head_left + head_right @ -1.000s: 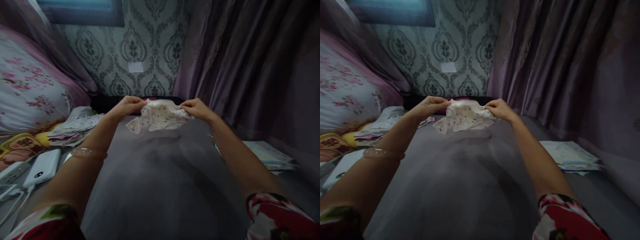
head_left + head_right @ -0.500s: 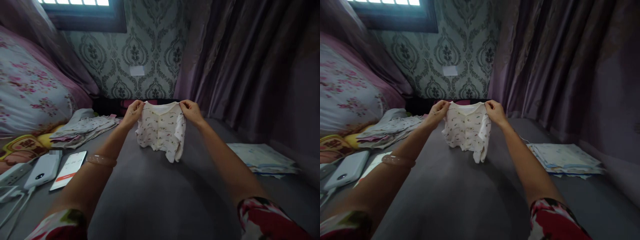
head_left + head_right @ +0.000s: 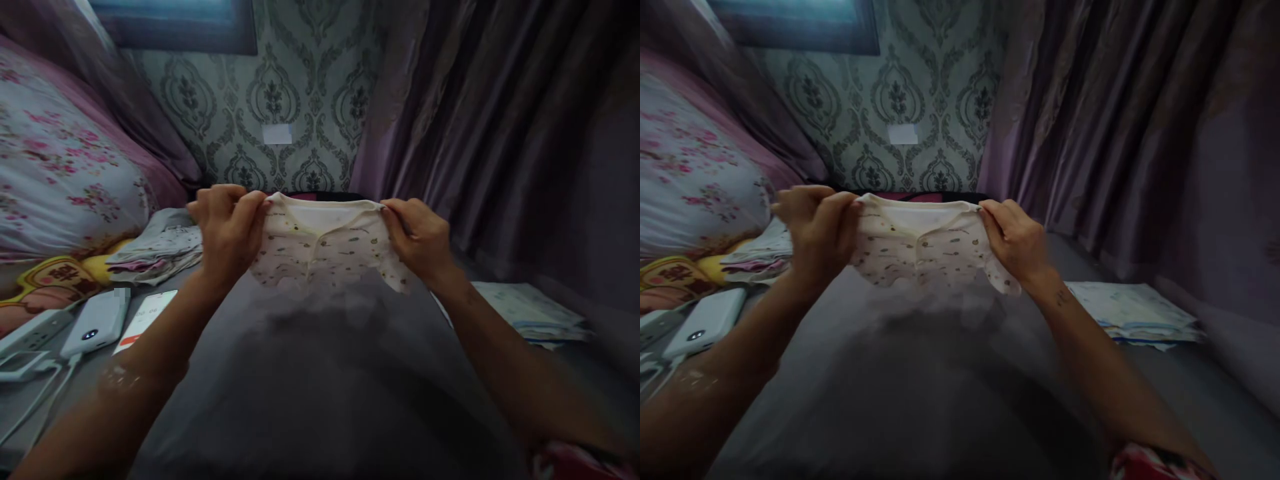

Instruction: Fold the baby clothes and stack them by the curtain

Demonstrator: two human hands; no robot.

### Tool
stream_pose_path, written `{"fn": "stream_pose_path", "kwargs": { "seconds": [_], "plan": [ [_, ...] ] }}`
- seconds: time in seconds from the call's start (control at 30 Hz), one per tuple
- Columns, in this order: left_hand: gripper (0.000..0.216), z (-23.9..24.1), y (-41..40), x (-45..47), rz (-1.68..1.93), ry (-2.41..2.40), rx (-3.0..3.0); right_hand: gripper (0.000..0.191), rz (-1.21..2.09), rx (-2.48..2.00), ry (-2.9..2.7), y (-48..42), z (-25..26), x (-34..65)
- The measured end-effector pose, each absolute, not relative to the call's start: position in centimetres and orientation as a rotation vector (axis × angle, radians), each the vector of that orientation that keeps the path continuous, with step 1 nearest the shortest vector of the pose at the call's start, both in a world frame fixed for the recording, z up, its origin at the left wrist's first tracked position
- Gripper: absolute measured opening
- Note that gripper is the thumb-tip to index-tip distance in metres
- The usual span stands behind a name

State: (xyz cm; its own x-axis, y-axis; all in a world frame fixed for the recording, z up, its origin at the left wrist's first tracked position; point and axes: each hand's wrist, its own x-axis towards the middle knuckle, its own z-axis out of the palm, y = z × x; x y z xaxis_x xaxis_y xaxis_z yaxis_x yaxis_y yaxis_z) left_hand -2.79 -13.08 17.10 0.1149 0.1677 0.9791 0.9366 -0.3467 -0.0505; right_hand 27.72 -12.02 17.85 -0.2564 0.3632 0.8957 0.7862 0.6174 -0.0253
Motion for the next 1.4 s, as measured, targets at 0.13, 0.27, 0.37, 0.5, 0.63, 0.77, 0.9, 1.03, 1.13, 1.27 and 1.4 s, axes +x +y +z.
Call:
{"fn": "stream_pose_path", "kwargs": {
  "seconds": [0.13, 0.27, 0.37, 0.5, 0.63, 0.77, 0.9, 1.03, 1.13, 1.27, 1.4],
  "plan": [
    [0.024, 20.0, -17.7, -3.5, -1.224, -1.135, -1.712, 0.025, -0.374, -0.895, -1.952, -16.0, 21.0, 27.9],
    [0.032, 19.2, -16.4, -4.4, -1.068, -1.408, -2.065, 0.027, -0.008, -1.068, -2.099, -14.7, 20.7, 28.2],
    [0.036, 14.6, -12.1, -4.9, -0.838, -1.581, -2.386, 0.028, 0.235, -1.206, -2.268, -11.2, 16.7, 28.2],
    [0.030, 6.9, -7.5, -4.0, -0.501, -1.910, -2.510, 0.027, 0.276, -1.506, -2.398, -7.7, 9.3, 27.5],
    [0.035, 2.2, -5.9, -2.5, -0.324, -1.933, -2.457, 0.035, 0.145, -1.793, -2.462, -6.8, 4.3, 26.6],
    [0.038, 0.3, -4.6, -2.3, -0.236, -1.821, -2.430, 0.039, 0.045, -1.868, -2.526, -5.6, 2.7, 26.3],
    [0.041, -0.6, -2.5, -2.8, -0.227, -1.777, -2.421, 0.039, 0.018, -1.856, -2.569, -3.3, 2.2, 26.4],
    [0.043, -0.9, 0.2, -3.1, -0.248, -1.760, -2.416, 0.039, 0.012, -1.837, -2.588, -0.6, 1.6, 26.4],
    [0.044, -1.2, 2.5, -3.2, -0.248, -1.741, -2.398, 0.040, 0.006, -1.833, -2.596, 1.5, 1.2, 26.4],
    [0.043, -1.3, 5.3, -3.1, -0.246, -1.747, -2.388, 0.042, 0.014, -1.819, -2.606, 4.2, 0.9, 26.4],
    [0.042, -1.4, 7.3, -3.0, -0.225, -1.769, -2.381, 0.042, 0.016, -1.810, -2.630, 6.7, 0.8, 26.5]
  ]
}}
